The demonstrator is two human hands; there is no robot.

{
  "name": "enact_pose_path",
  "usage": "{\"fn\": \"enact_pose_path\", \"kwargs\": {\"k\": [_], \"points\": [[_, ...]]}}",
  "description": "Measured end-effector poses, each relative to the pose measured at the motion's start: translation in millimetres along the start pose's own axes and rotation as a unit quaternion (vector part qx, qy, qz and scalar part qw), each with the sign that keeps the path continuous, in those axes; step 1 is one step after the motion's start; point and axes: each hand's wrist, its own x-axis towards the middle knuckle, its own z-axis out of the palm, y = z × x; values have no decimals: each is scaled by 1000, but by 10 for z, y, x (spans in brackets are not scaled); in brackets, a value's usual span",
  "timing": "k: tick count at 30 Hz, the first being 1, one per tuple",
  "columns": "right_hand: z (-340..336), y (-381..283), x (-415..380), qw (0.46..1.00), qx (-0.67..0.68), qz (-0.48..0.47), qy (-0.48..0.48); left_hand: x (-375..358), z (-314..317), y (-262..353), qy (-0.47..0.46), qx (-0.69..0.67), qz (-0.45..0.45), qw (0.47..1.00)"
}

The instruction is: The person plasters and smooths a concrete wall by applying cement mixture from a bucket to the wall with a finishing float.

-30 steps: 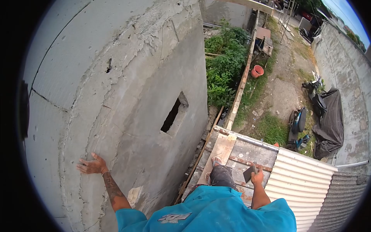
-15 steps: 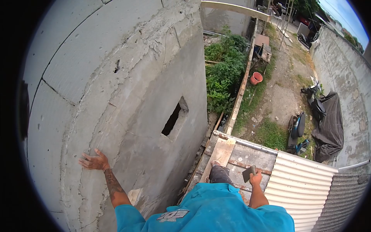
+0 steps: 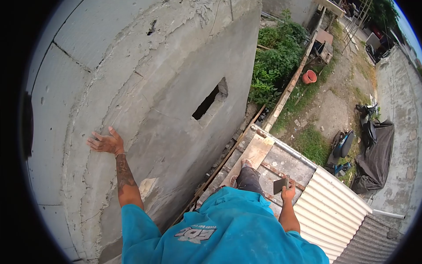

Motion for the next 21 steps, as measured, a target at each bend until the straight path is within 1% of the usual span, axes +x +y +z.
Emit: {"fn": "enact_pose_path", "kwargs": {"k": [1, 4, 7, 10, 13, 18, 21], "points": [[-33, -95, -7, 1000, -1, 6, -7, -8, -1, -1, -9, 1, -1, 1000], [24, 0, 109, 999, -18, -33, 2, -31, 0, -44, -30, -2, -2, 1000], [66, 27, 203, 998, -48, -30, 11, -40, 9, -52, -37, -13, -4, 999], [63, 10, 217, 999, -39, -22, 22, -53, -16, -50, -44, -19, -6, 999], [82, 95, 275, 999, -34, -35, 22, -38, -13, -26, -50, -30, -8, 998], [34, 146, 286, 996, -76, -31, -17, -31, -102, -49, -79, -51, -4, 996], [116, 144, 384, 995, -84, -52, 25, -35, -120, -43, -88, -59, -5, 994]]}}
